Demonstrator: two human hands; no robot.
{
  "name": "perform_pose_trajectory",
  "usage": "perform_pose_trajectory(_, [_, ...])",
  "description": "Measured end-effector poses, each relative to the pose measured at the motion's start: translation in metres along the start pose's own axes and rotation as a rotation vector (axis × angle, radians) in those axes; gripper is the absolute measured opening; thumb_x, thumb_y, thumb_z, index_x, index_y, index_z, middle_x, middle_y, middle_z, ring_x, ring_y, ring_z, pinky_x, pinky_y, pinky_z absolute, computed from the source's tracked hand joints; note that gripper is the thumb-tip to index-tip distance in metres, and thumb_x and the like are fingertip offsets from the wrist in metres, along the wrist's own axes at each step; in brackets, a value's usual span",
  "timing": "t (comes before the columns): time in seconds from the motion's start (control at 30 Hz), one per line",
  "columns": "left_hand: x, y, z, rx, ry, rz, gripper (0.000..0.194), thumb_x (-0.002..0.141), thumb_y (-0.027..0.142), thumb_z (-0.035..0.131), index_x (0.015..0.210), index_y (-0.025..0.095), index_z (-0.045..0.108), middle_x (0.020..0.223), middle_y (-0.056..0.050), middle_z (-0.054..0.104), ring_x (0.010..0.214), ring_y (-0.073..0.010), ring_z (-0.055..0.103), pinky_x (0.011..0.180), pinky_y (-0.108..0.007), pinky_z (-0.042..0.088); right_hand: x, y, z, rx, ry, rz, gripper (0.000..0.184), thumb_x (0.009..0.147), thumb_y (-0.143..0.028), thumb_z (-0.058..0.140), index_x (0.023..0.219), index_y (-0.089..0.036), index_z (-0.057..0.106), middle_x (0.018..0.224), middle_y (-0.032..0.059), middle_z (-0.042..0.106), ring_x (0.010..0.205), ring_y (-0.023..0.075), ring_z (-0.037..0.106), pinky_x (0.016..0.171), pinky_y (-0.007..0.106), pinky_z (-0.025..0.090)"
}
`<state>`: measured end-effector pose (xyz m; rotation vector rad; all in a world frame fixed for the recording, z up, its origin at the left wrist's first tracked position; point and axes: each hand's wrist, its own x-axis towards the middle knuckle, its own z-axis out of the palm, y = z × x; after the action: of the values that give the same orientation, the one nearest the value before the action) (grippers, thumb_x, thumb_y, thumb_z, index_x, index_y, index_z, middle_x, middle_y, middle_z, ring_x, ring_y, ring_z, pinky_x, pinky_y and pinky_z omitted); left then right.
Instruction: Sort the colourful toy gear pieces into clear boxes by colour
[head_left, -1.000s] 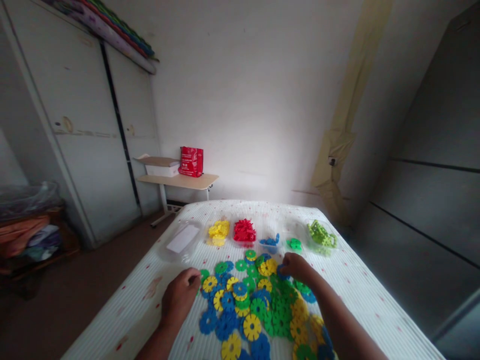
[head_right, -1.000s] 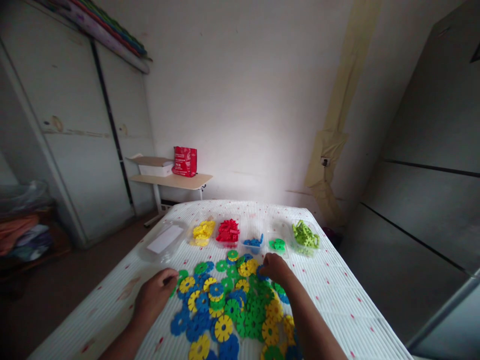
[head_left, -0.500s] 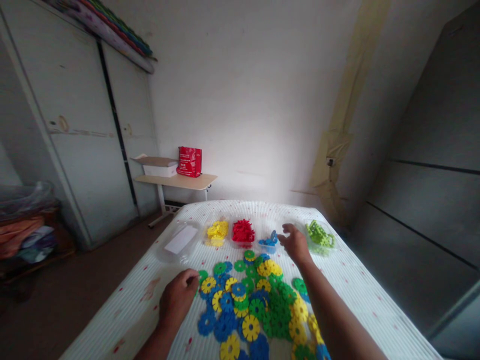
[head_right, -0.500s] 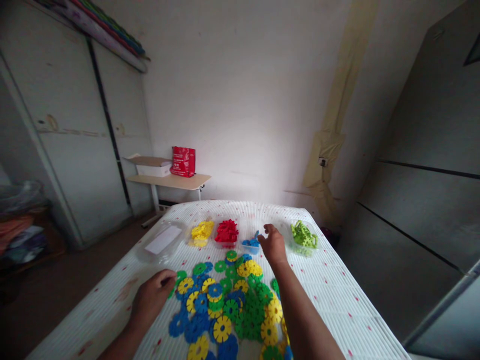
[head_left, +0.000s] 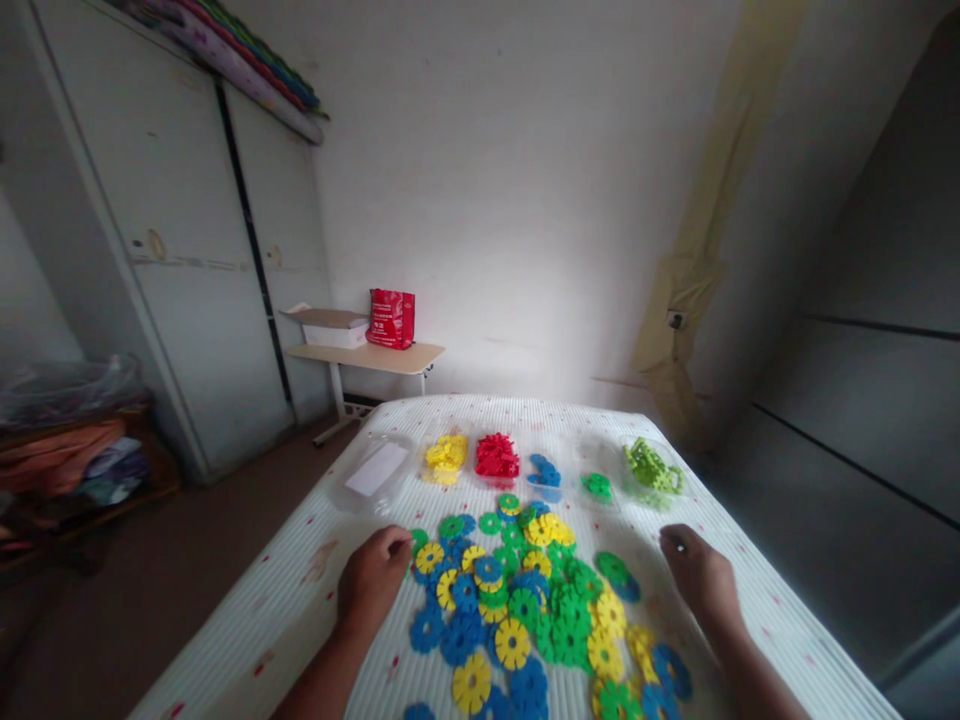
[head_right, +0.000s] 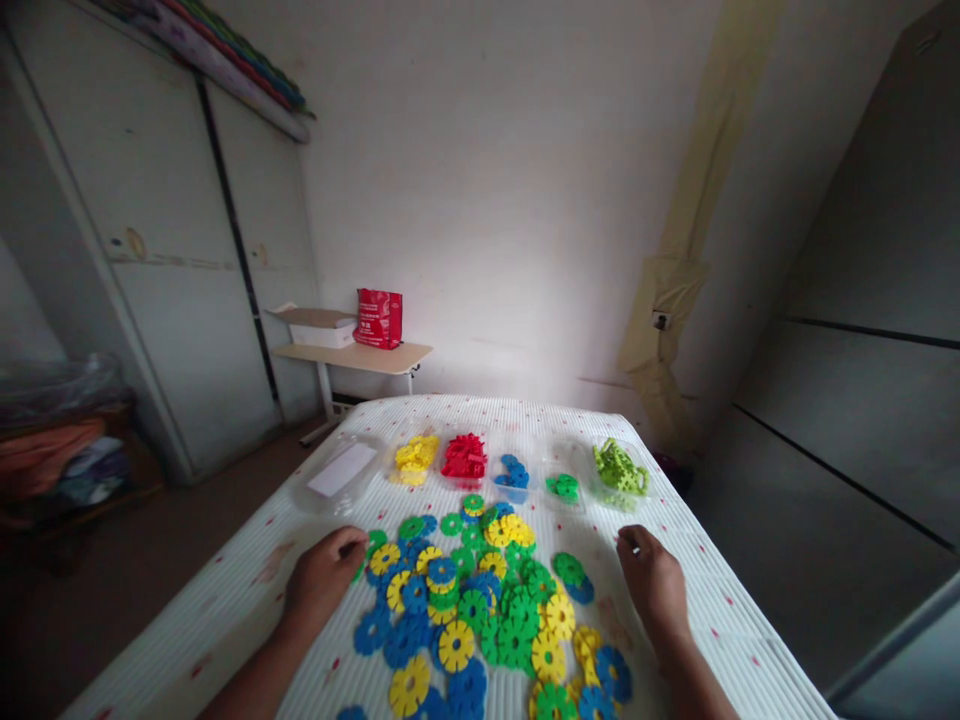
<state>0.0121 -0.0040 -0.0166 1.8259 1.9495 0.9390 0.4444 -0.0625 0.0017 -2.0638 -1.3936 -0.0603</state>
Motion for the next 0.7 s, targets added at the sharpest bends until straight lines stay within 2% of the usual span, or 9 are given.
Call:
perform_pose_trajectory(0.13, [0.000, 0.001, -0.001, -0.018, 0.001, 0.000, 0.018, 0.077, 0.027, 0.046, 0.078, 0.021, 0.063, 0.080, 0.001, 0.070, 0.075, -0.0136, 0.062, 0.066, -0.020, 0.039, -0.004, 0.014, -0.002, -0.016, -0.086, 0.115, 0.036, 0.073, -0.041, 0.036, 0.083, -0.019, 0.063, 0.082, 0.0079, 0.070, 0.074, 0.0211, 0.063, 0.065, 0.026, 0.043])
perform_pose_trajectory(0.37, [0.001, 0.001, 0.002, -0.023, 0.021, 0.017, 0.016, 0.076, 0.026, 0.048, 0.076, 0.022, 0.064, 0.078, 0.002, 0.070, 0.075, -0.0131, 0.062, 0.065, -0.019, 0.039, -0.005, 0.002, 0.000, -0.135, -0.206, 0.160, 0.035, 0.078, -0.039, 0.035, 0.093, -0.023, 0.062, 0.086, 0.0078, 0.069, 0.076, 0.0216, 0.062, 0.061, 0.026, 0.041])
perform_pose_trajectory(0.7, [0.002, -0.003, 0.003, -0.049, 0.026, 0.030, 0.017, 0.076, 0.028, 0.047, 0.074, 0.021, 0.062, 0.076, 0.002, 0.069, 0.071, -0.0133, 0.061, 0.064, -0.020, 0.039, -0.006, -0.003, -0.003, -0.159, -0.232, 0.184, 0.033, 0.079, -0.040, 0.036, 0.093, -0.023, 0.061, 0.089, 0.0074, 0.068, 0.079, 0.0207, 0.062, 0.061, 0.025, 0.040])
